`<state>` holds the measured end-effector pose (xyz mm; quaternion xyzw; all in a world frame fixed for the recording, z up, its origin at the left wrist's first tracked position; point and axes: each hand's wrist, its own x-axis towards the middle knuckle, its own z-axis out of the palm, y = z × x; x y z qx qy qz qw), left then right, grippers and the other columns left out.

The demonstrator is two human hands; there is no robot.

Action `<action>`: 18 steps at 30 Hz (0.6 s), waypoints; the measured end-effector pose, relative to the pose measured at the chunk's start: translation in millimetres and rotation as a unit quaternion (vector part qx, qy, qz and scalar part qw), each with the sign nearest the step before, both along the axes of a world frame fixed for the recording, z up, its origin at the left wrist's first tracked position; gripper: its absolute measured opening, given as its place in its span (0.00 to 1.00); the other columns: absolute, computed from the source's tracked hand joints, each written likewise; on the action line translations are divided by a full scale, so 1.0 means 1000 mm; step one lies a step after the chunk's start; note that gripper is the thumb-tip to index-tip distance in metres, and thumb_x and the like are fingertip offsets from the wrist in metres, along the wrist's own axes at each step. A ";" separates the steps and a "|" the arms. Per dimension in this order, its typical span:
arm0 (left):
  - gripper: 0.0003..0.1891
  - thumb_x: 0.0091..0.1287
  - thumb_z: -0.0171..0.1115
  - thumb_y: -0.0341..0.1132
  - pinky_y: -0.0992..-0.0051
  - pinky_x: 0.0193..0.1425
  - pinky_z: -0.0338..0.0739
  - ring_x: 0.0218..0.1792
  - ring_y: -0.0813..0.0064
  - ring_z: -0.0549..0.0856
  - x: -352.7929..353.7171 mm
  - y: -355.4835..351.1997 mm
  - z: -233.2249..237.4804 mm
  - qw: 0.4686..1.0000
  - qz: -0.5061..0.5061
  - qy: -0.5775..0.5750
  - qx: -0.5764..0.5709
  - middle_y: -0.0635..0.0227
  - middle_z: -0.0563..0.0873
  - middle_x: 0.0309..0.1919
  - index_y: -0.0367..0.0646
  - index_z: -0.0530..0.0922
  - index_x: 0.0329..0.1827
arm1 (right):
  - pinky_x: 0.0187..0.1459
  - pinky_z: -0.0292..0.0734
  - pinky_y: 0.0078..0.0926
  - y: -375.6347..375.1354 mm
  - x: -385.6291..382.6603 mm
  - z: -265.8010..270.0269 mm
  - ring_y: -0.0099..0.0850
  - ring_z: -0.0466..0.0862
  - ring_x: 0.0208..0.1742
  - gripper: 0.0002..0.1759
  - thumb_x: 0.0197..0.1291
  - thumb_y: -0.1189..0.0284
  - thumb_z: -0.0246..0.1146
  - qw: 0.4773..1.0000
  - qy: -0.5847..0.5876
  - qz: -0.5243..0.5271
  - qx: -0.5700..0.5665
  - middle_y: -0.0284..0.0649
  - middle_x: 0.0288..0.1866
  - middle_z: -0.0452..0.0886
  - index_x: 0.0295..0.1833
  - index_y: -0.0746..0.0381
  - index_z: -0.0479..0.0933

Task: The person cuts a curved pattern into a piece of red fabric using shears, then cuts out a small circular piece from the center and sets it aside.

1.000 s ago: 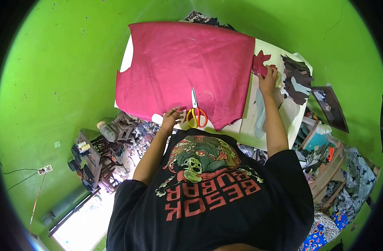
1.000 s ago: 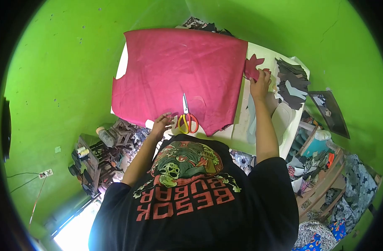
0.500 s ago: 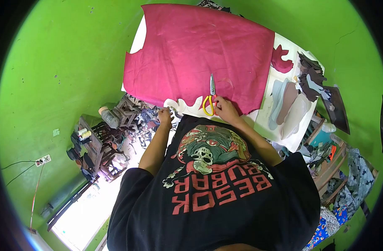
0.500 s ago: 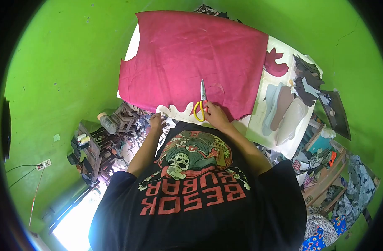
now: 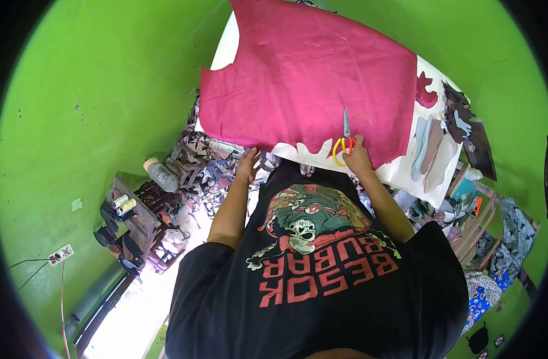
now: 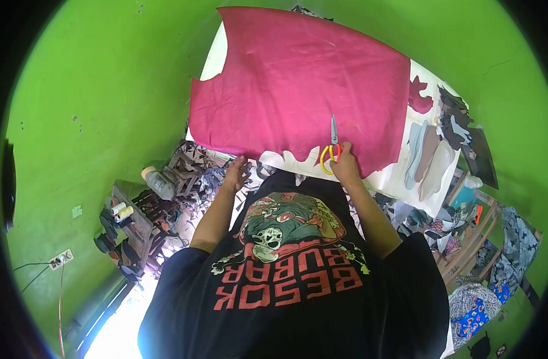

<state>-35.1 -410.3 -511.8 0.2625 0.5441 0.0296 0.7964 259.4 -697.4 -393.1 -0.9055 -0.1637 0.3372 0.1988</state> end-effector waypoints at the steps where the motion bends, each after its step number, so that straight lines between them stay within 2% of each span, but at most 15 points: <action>1: 0.50 0.62 0.74 0.49 0.44 0.68 0.66 0.75 0.57 0.66 0.001 0.002 0.008 1.000 -0.012 0.015 -0.004 0.62 0.66 0.75 0.53 0.49 0.80 | 0.52 0.79 0.54 0.000 -0.003 -0.004 0.62 0.83 0.50 0.40 0.52 0.75 0.70 0.999 -0.028 -0.012 0.036 0.63 0.47 0.83 0.68 0.62 0.56; 2: 0.47 0.61 0.74 0.54 0.41 0.69 0.63 0.78 0.56 0.59 0.006 0.001 0.029 0.999 -0.006 0.039 -0.002 0.62 0.60 0.78 0.52 0.56 0.78 | 0.53 0.79 0.53 0.000 -0.004 -0.006 0.61 0.83 0.51 0.43 0.52 0.75 0.69 0.995 -0.056 -0.025 0.073 0.62 0.49 0.83 0.70 0.62 0.54; 3: 0.49 0.62 0.70 0.60 0.40 0.69 0.63 0.79 0.57 0.56 0.003 0.002 0.024 0.998 0.023 0.056 0.005 0.62 0.59 0.79 0.53 0.53 0.80 | 0.55 0.78 0.51 0.001 -0.004 -0.010 0.60 0.83 0.54 0.47 0.51 0.75 0.69 0.998 -0.036 -0.031 0.039 0.60 0.53 0.82 0.74 0.62 0.52; 4: 0.51 0.63 0.67 0.65 0.39 0.69 0.63 0.81 0.58 0.53 0.000 0.004 0.019 0.996 0.050 0.073 0.011 0.62 0.58 0.80 0.53 0.50 0.81 | 0.55 0.78 0.51 0.001 -0.005 -0.015 0.60 0.83 0.54 0.47 0.51 0.75 0.69 0.998 -0.037 -0.038 0.037 0.60 0.53 0.82 0.74 0.62 0.52; 5: 0.51 0.63 0.67 0.65 0.39 0.69 0.63 0.81 0.58 0.53 -0.004 0.011 0.015 0.996 0.043 0.072 0.009 0.62 0.58 0.80 0.53 0.50 0.81 | 0.56 0.78 0.51 0.000 -0.006 -0.021 0.60 0.82 0.55 0.47 0.50 0.75 0.69 0.996 -0.059 -0.031 0.064 0.60 0.54 0.82 0.74 0.62 0.52; 6: 0.52 0.64 0.63 0.68 0.40 0.71 0.61 0.81 0.56 0.50 -0.012 0.019 0.008 0.999 0.046 0.011 -0.019 0.60 0.55 0.80 0.55 0.45 0.82 | 0.56 0.78 0.51 -0.002 -0.007 -0.024 0.60 0.82 0.55 0.47 0.50 0.75 0.70 0.993 -0.081 -0.022 0.089 0.61 0.54 0.82 0.73 0.62 0.53; 7: 0.53 0.65 0.59 0.70 0.41 0.73 0.59 0.82 0.53 0.47 -0.023 0.028 -0.003 0.996 0.051 -0.051 -0.049 0.58 0.53 0.81 0.57 0.40 0.84 | 0.56 0.78 0.50 0.003 -0.008 -0.013 0.60 0.82 0.56 0.47 0.50 0.73 0.70 0.997 -0.049 -0.039 0.049 0.61 0.55 0.81 0.74 0.61 0.53; 8: 0.51 0.66 0.52 0.74 0.41 0.75 0.55 0.81 0.53 0.50 -0.040 0.041 -0.032 0.992 -0.033 -0.070 -0.097 0.61 0.55 0.81 0.56 0.43 0.83 | 0.56 0.78 0.50 0.003 -0.008 -0.013 0.60 0.82 0.56 0.47 0.50 0.73 0.70 0.997 -0.050 -0.040 0.044 0.61 0.55 0.81 0.74 0.61 0.53; 10: 0.50 0.64 0.53 0.75 0.45 0.73 0.56 0.80 0.58 0.56 -0.034 0.040 -0.018 0.998 -0.046 -0.013 -0.048 0.63 0.60 0.78 0.55 0.52 0.81 | 0.56 0.78 0.50 0.005 -0.009 -0.014 0.60 0.82 0.57 0.47 0.51 0.72 0.69 0.998 -0.046 -0.044 0.022 0.61 0.56 0.80 0.74 0.60 0.53; 11: 0.50 0.64 0.53 0.75 0.45 0.73 0.56 0.80 0.58 0.56 -0.033 0.040 -0.012 0.998 -0.045 -0.015 -0.047 0.63 0.60 0.78 0.55 0.52 0.81 | 0.57 0.77 0.50 0.005 -0.010 -0.010 0.60 0.82 0.57 0.47 0.51 0.71 0.69 0.998 -0.046 -0.040 0.023 0.62 0.56 0.80 0.74 0.60 0.52; 13: 0.45 0.62 0.59 0.73 0.50 0.67 0.62 0.71 0.65 0.69 -0.037 0.044 -0.012 0.997 -0.054 0.037 0.032 0.66 0.71 0.70 0.54 0.61 0.75 | 0.57 0.77 0.50 0.006 -0.009 -0.013 0.60 0.82 0.56 0.47 0.51 0.71 0.69 0.998 -0.052 -0.037 0.031 0.62 0.56 0.80 0.75 0.60 0.52; 14: 0.45 0.62 0.59 0.73 0.50 0.67 0.62 0.71 0.65 0.69 -0.040 0.046 -0.012 0.997 -0.055 0.038 0.032 0.66 0.71 0.70 0.54 0.61 0.75 | 0.57 0.77 0.50 0.004 -0.010 -0.016 0.60 0.82 0.56 0.47 0.51 0.71 0.69 0.997 -0.055 -0.035 0.035 0.62 0.56 0.80 0.75 0.60 0.51; 16: 0.40 0.62 0.66 0.69 0.56 0.62 0.66 0.60 0.70 0.77 -0.051 0.048 -0.015 0.995 -0.096 -0.003 0.003 0.70 0.79 0.59 0.55 0.65 0.68 | 0.57 0.77 0.50 0.004 -0.013 -0.016 0.60 0.82 0.56 0.48 0.52 0.71 0.69 0.997 -0.067 -0.033 0.033 0.62 0.56 0.80 0.75 0.60 0.51; 17: 0.37 0.60 0.74 0.60 0.59 0.60 0.70 0.52 0.70 0.80 -0.053 0.045 -0.018 0.997 -0.071 0.021 -0.001 0.71 0.82 0.53 0.53 0.66 0.64 | 0.57 0.77 0.50 0.003 -0.014 -0.017 0.61 0.82 0.56 0.48 0.52 0.71 0.69 0.996 -0.079 -0.028 0.033 0.62 0.56 0.80 0.75 0.60 0.51; 18: 0.37 0.60 0.74 0.60 0.59 0.60 0.70 0.52 0.70 0.80 -0.053 0.039 -0.014 0.998 -0.065 0.022 -0.001 0.71 0.82 0.53 0.53 0.66 0.64 | 0.57 0.77 0.50 0.003 -0.013 -0.014 0.61 0.82 0.56 0.48 0.52 0.71 0.69 0.996 -0.077 -0.022 0.033 0.62 0.56 0.80 0.75 0.60 0.51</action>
